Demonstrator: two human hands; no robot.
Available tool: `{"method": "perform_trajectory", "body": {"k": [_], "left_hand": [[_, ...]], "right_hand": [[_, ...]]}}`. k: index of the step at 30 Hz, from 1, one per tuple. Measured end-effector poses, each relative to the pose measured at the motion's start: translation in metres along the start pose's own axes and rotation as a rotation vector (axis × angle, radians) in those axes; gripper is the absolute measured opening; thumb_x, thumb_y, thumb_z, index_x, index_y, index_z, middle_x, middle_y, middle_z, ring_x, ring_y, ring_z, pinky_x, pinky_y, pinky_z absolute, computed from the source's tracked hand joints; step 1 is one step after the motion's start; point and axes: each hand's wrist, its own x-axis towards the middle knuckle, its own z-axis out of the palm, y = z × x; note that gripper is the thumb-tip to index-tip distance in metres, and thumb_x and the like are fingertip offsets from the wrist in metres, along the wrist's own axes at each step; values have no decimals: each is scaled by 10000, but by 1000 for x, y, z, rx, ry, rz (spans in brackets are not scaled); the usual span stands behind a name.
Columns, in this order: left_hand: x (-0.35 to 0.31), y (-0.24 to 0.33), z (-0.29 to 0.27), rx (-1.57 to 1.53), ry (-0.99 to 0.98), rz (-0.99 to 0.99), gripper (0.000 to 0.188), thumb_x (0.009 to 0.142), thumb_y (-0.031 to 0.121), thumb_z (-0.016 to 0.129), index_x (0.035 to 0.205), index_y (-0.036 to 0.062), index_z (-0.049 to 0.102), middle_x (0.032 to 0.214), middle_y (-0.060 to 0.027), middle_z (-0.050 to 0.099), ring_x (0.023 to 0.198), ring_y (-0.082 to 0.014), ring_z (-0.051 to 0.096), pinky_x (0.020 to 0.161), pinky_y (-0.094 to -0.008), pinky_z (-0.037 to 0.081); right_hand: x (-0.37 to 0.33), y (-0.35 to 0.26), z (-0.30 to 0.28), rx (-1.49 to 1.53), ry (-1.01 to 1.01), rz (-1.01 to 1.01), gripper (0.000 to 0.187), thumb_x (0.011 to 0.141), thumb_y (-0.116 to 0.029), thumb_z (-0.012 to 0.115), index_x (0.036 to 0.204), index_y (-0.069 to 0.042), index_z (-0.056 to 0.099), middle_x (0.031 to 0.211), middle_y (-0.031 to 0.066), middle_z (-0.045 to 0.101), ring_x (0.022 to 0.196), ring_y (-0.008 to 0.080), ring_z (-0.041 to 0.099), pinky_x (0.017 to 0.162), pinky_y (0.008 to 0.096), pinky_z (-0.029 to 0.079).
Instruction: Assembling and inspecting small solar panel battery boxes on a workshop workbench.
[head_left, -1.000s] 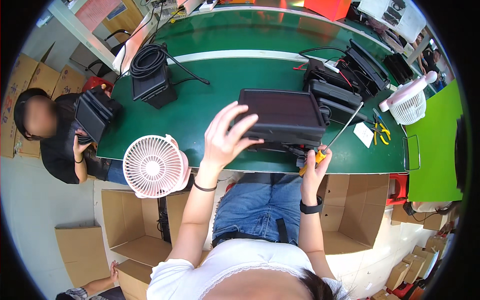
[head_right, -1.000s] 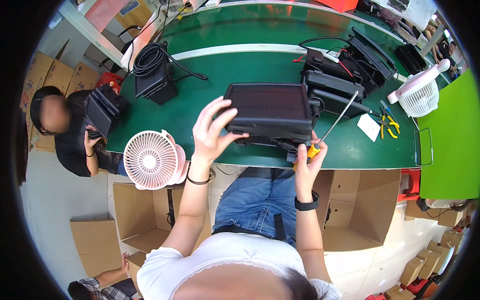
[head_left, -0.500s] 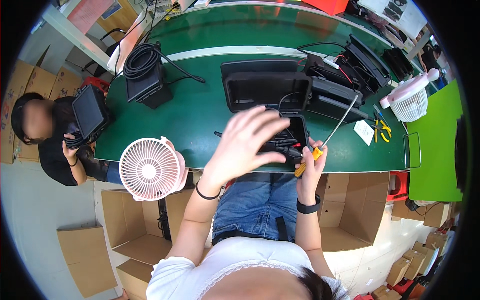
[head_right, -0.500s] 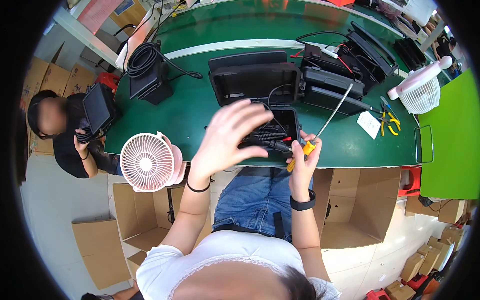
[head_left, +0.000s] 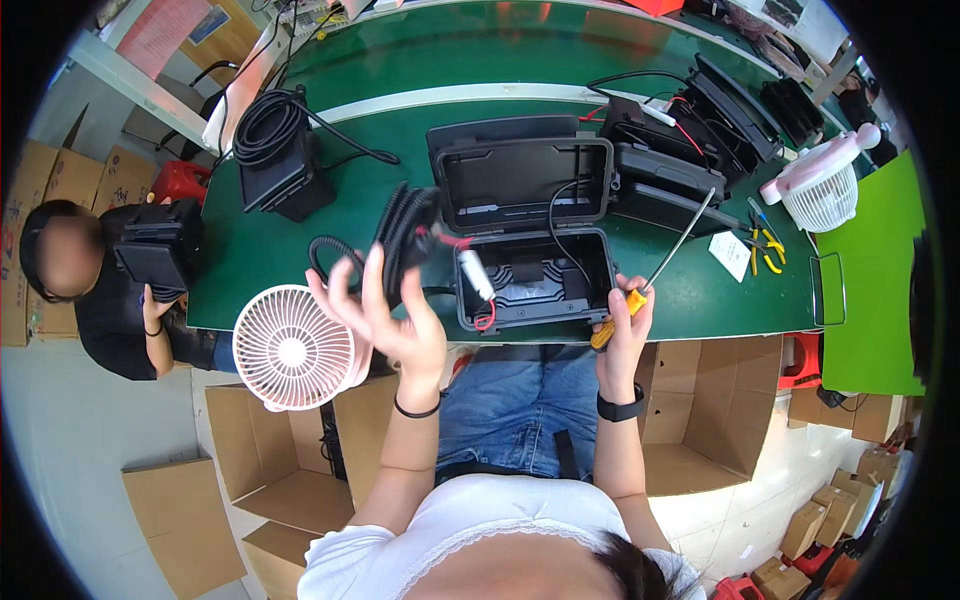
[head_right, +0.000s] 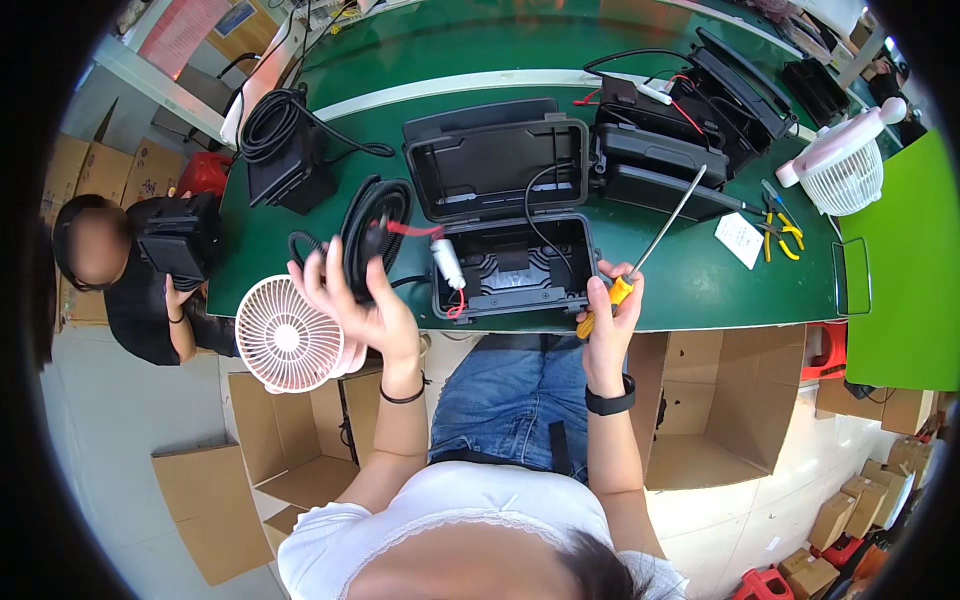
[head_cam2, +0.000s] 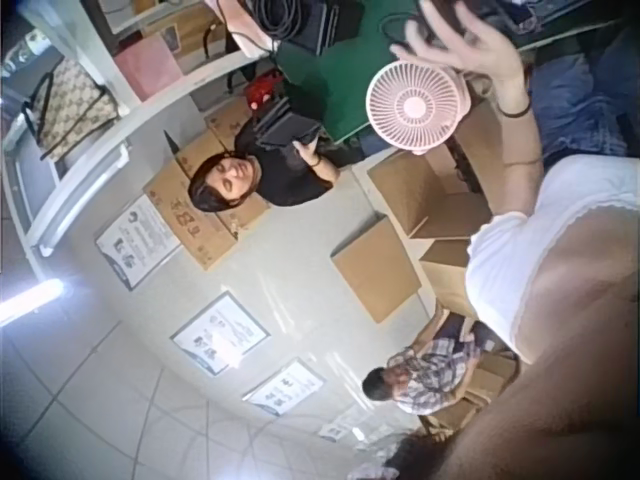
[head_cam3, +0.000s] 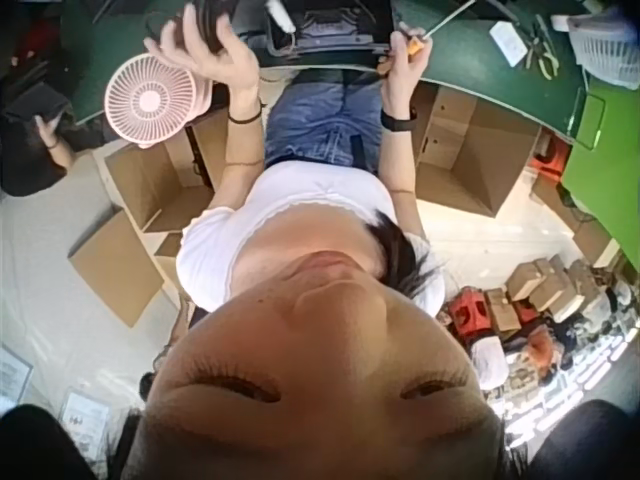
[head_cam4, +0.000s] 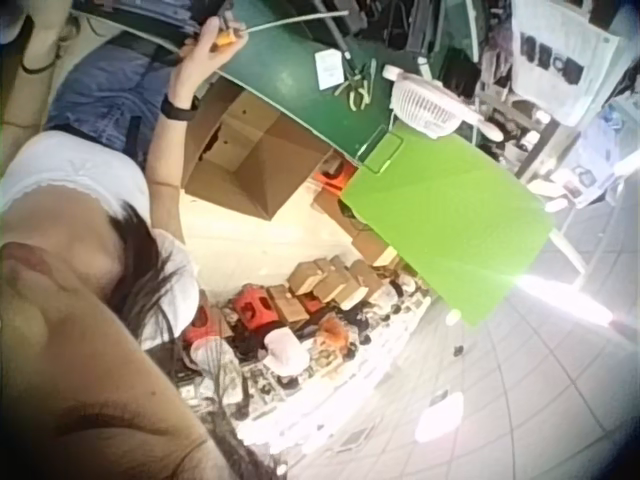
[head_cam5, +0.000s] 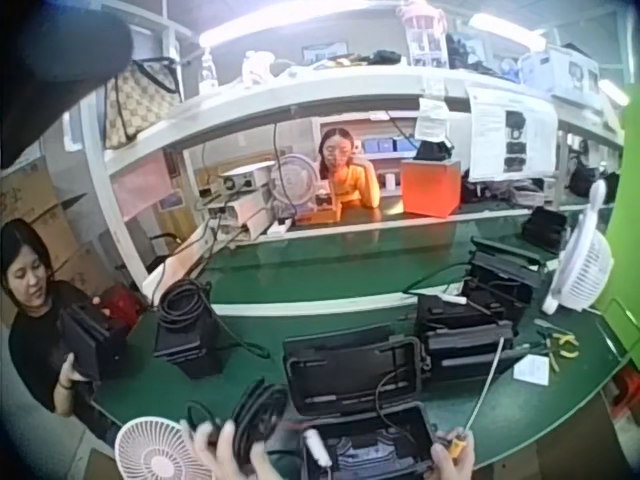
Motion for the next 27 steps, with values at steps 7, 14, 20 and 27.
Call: {"method": "perform_trajectory", "body": {"k": [7, 14, 20, 27], "left_hand": [[-7, -13, 8, 113, -524, -13, 484, 949, 52, 555, 1423, 146, 525, 1549, -209, 290, 1457, -484, 190, 1150, -643, 175], [-12, -4, -19, -281, -563, 220, 274, 811, 127, 736, 1083, 95, 725, 1108, -63, 646, 1045, -279, 591, 915, -425, 473], [-25, 11, -25, -146, -673, 502, 545, 776, 414, 764, 1245, 153, 670, 1258, 10, 632, 1219, -202, 547, 1060, -459, 374], [-15, 10, -14, -72, -818, 395, 431, 736, 427, 796, 1046, 137, 715, 956, 11, 661, 1260, -225, 526, 1159, -564, 257]], "right_hand": [[4, 5, -7, 8, -24, -22, 264, 946, -136, 652, 1123, -139, 456, 1203, 69, 558, 749, 23, 516, 556, 161, 456], [5, 4, -9, -3, -63, 0, 275, 944, -141, 653, 1134, -142, 454, 1218, 69, 551, 735, 27, 516, 558, 160, 455], [2, 6, -8, 12, -36, -13, 251, 943, -150, 640, 1136, -157, 479, 1208, 33, 553, 699, 8, 510, 555, 160, 463], [0, 4, -12, 18, -64, 2, 250, 943, -119, 633, 1133, -149, 473, 1193, 40, 550, 679, 13, 506, 542, 155, 452]]}}
